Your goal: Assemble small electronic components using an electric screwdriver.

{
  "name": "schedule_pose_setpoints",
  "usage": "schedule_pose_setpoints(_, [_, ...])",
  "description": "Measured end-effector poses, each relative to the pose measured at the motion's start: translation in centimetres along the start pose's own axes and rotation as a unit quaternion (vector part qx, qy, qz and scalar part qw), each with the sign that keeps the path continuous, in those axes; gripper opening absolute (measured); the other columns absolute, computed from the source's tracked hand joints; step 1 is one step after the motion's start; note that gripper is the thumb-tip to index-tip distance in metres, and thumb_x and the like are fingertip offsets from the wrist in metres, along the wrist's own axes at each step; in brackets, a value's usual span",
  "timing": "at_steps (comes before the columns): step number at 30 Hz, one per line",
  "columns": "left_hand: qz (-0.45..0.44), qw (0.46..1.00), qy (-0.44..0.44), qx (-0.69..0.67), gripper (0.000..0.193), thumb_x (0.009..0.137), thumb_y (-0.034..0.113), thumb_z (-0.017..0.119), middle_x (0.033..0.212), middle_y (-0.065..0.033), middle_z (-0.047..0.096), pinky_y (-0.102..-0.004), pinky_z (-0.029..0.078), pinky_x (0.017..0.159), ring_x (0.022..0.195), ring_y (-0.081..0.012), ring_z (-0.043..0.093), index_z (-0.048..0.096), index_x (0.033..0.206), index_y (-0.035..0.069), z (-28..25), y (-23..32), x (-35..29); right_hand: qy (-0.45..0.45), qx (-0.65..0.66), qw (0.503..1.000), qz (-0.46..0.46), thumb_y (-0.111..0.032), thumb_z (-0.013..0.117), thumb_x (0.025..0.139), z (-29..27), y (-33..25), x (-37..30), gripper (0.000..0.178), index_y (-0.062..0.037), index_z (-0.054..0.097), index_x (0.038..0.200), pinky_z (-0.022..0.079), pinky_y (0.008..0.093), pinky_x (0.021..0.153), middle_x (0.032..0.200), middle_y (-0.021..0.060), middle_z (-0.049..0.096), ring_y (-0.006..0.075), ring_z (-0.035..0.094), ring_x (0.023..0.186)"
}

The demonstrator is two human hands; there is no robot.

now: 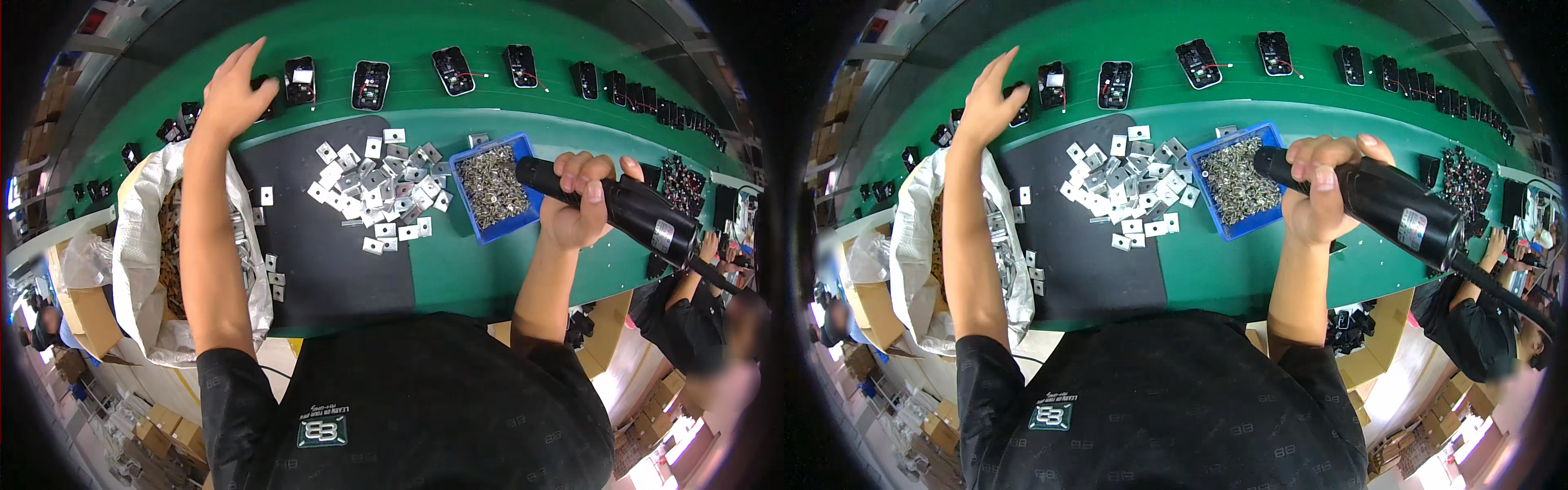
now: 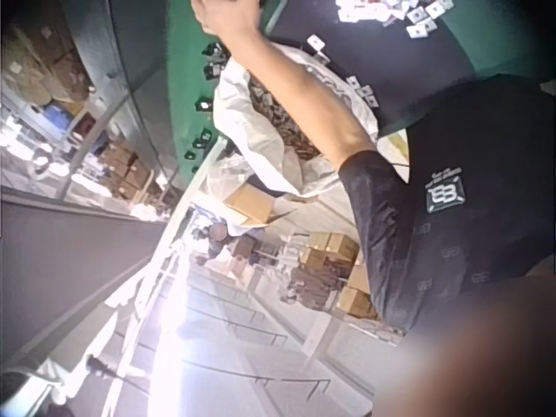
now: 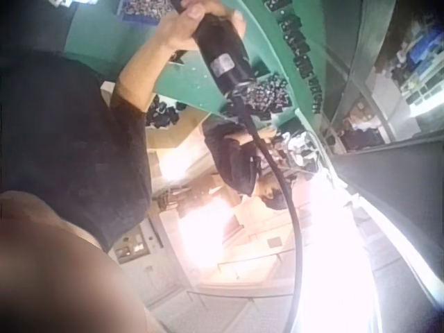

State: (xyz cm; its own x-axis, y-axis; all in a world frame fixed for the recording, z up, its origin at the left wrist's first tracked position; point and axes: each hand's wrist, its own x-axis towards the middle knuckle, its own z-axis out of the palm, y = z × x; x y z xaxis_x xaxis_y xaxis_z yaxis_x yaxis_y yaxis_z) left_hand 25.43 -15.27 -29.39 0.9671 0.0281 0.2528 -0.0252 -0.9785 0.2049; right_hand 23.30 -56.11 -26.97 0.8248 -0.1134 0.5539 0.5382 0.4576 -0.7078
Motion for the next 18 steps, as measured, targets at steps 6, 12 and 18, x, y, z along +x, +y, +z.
schedule_pose_setpoints(6, [-0.057,0.994,-0.088,-0.033,0.073,0.069,0.021,0.075,0.116,-0.0245,0.056,-0.0422,0.047,0.090,0.108,-0.0401,0.055,0.044,0.133,0.007,0.3,-0.7,-3.7,-0.025,-0.027,0.999,0.018,-0.006,0.062,0.080,0.7,2.4,-0.1,0.048,-0.0073,0.043,0.124,0.044,0.0363,0.063,0.067,0.0035,0.049,0.0156,0.047,0.060])
schedule_pose_setpoints(12, [-0.070,0.997,0.021,-0.013,0.067,0.068,0.021,0.077,0.116,-0.0214,0.057,-0.0424,0.047,0.088,0.105,-0.0384,0.056,0.048,0.125,0.002,-4.4,3.1,-6.6,0.001,0.016,1.000,0.016,-0.006,0.063,0.079,0.8,0.9,-0.1,0.050,-0.0080,0.042,0.125,0.047,0.0381,0.063,0.068,0.0033,0.051,0.0154,0.048,0.060])
schedule_pose_setpoints(18, [-0.156,0.979,-0.093,-0.090,0.071,0.060,0.019,0.081,0.111,-0.0173,0.053,-0.0418,0.046,0.087,0.101,-0.0353,0.054,0.049,0.121,0.000,-7.6,13.8,-16.6,-0.007,0.108,0.994,0.031,-0.011,0.058,0.082,0.0,-1.9,0.6,0.046,-0.0168,0.044,0.125,0.036,0.0318,0.064,0.074,0.0003,0.047,0.0125,0.043,0.063])
